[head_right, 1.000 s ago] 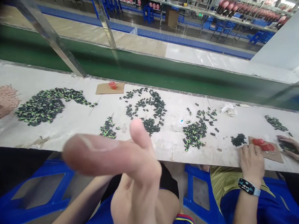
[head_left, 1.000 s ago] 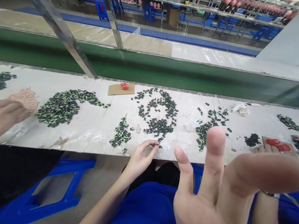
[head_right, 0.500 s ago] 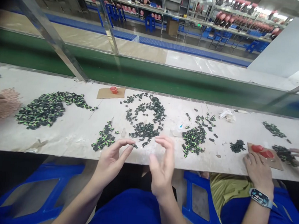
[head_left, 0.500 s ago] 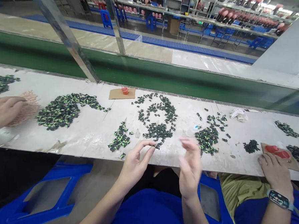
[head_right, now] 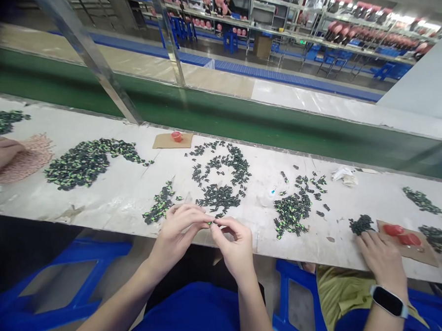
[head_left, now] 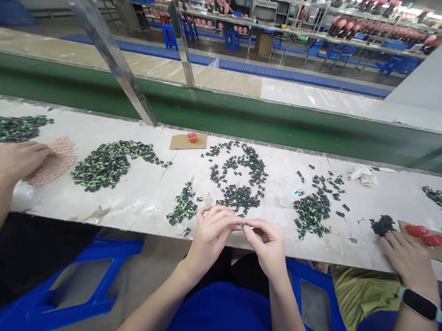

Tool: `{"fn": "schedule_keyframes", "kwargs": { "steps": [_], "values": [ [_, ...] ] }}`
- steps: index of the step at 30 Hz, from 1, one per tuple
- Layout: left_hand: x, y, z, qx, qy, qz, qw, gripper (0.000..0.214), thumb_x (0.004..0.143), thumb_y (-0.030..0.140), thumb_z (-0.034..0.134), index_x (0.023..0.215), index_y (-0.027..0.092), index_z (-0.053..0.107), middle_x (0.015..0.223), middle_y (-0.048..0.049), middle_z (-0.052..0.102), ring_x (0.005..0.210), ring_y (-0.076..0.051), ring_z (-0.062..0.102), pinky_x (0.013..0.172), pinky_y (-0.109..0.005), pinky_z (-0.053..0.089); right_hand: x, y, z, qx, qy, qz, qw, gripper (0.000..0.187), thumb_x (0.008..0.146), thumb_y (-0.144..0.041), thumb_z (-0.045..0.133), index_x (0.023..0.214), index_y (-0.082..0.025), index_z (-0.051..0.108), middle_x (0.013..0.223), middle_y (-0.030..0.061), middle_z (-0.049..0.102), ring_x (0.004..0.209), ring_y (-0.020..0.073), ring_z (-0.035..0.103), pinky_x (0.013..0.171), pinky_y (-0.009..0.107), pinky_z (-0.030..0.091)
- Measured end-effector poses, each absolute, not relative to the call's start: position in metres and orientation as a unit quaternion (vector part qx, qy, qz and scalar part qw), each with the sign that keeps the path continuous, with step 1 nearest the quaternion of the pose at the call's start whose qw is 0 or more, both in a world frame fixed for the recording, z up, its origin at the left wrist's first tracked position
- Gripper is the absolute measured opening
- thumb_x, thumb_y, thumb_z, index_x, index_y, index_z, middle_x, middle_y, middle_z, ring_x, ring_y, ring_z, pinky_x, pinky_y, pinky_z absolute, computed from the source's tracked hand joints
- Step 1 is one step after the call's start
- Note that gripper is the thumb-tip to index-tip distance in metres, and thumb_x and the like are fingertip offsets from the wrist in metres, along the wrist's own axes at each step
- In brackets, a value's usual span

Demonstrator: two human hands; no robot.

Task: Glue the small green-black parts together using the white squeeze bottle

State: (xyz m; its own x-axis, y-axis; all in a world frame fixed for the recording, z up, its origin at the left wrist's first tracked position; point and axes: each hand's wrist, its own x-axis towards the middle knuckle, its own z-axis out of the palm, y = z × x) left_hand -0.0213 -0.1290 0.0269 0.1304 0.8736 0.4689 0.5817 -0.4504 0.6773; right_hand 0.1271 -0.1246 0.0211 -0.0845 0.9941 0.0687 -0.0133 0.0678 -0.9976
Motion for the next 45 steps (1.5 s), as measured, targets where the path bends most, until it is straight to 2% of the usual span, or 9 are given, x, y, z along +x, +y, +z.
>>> {"fn": "schedule_keyframes", "kwargs": {
  "steps": [7, 11, 16, 20, 29, 32, 36, 40, 45],
  "values": [
    [-0.018, -0.119, -0.001, 0.737, 0.527, 0.328, 0.267, 0.023, 0.092, 0.023, 0.049, 0.108, 0.031, 0.063, 0.095, -0.0002, 0.072, 0.099, -0.02, 0.06, 0.101, -0.044, 0.027, 0.167, -0.125, -0.008, -0.561, -0.576, 0.433, 0.408, 0.021, 0.075, -0.039, 0.066, 0.076, -0.02, 0.074, 0.078, 0.007, 0.074, 0.071, 0.0214, 0.066, 0.066, 0.033, 0.053],
    [-0.051, -0.104, -0.015, 0.643, 0.655, 0.375, 0.129, 0.021, 0.088, 0.028, 0.055, 0.108, 0.028, 0.063, 0.106, -0.0068, 0.07, 0.105, -0.028, 0.057, 0.1, -0.053, 0.023, 0.216, -0.12, -0.014, -0.712, -0.518, 0.154, 0.448, 0.035, 0.075, -0.05, 0.062, 0.081, -0.017, 0.072, 0.086, 0.0125, 0.071, 0.074, 0.0269, 0.062, 0.074, 0.045, 0.05],
    [-0.091, -0.084, -0.031, 0.65, 0.674, 0.346, 0.057, 0.02, 0.087, 0.016, 0.05, 0.085, 0.025, 0.068, 0.093, -0.0083, 0.07, 0.098, -0.031, 0.054, 0.09, -0.051, 0.026, 0.239, -0.098, -0.019, -0.736, -0.506, -0.111, 0.434, 0.063, 0.075, -0.066, 0.055, 0.106, -0.013, 0.068, 0.119, 0.0199, 0.056, 0.123, 0.041, 0.032, 0.098, 0.057, 0.03],
    [-0.096, -0.075, -0.036, 0.691, 0.655, 0.297, 0.071, 0.028, 0.085, 0.01, 0.045, 0.079, 0.024, 0.069, 0.082, -0.0087, 0.068, 0.091, -0.03, 0.051, 0.082, -0.047, 0.028, 0.222, -0.072, -0.029, -0.73, -0.56, -0.052, 0.389, 0.078, 0.07, -0.075, 0.051, 0.114, -0.012, 0.061, 0.12, 0.0213, 0.052, 0.123, 0.0427, 0.023, 0.098, 0.06, 0.023],
    [-0.074, -0.095, -0.021, 0.721, 0.583, 0.314, 0.205, 0.019, 0.087, 0.022, 0.053, 0.085, 0.029, 0.071, 0.09, -0.0032, 0.07, 0.091, -0.024, 0.058, 0.081, -0.041, 0.034, 0.202, -0.049, -0.025, -0.679, -0.578, 0.074, 0.448, 0.049, 0.077, -0.061, 0.053, 0.099, -0.016, 0.053, 0.117, 0.0196, 0.058, 0.124, 0.0348, 0.035, 0.101, 0.054, 0.029],
    [-0.057, -0.106, -0.028, 0.711, 0.571, 0.324, 0.25, 0.01, 0.084, 0.026, 0.061, 0.081, 0.026, 0.071, 0.087, -0.0023, 0.072, 0.091, -0.024, 0.061, 0.082, -0.04, 0.035, 0.199, -0.063, -0.016, -0.645, -0.534, 0.245, 0.489, 0.044, 0.072, -0.054, 0.064, 0.095, -0.02, 0.05, 0.093, 0.0116, 0.067, 0.092, 0.0276, 0.061, 0.08, 0.042, 0.048],
    [-0.045, -0.115, -0.041, 0.686, 0.619, 0.332, 0.189, 0.003, 0.08, 0.026, 0.068, 0.08, 0.025, 0.07, 0.087, -0.0037, 0.072, 0.1, -0.027, 0.058, 0.083, -0.041, 0.034, 0.19, -0.085, -0.01, -0.581, -0.51, 0.43, 0.466, 0.037, 0.076, -0.056, 0.058, 0.081, -0.019, 0.058, 0.053, -0.002, 0.055, 0.043, 0.0159, 0.052, 0.041, 0.028, 0.041],
    [-0.046, -0.119, -0.045, 0.695, 0.606, 0.337, 0.187, 0.013, 0.082, 0.023, 0.066, 0.094, 0.025, 0.067, 0.097, -0.0037, 0.071, 0.102, -0.025, 0.058, 0.085, -0.039, 0.035, 0.181, -0.097, -0.007, -0.538, -0.534, 0.47, 0.451, 0.038, 0.079, -0.053, 0.052, 0.073, -0.017, 0.064, 0.046, -0.0029, 0.049, 0.036, 0.012, 0.043, 0.038, 0.026, 0.035],
    [-0.046, -0.119, -0.044, 0.695, 0.597, 0.349, 0.197, 0.012, 0.085, 0.021, 0.061, 0.096, 0.024, 0.063, 0.097, -0.003, 0.073, 0.102, -0.023, 0.06, 0.086, -0.038, 0.034, 0.173, -0.101, -0.007, -0.534, -0.519, 0.504, 0.438, 0.035, 0.067, -0.044, 0.069, 0.09, -0.017, 0.068, 0.061, -0.0004, 0.061, 0.043, 0.0117, 0.047, 0.041, 0.025, 0.038]
  ]
}}
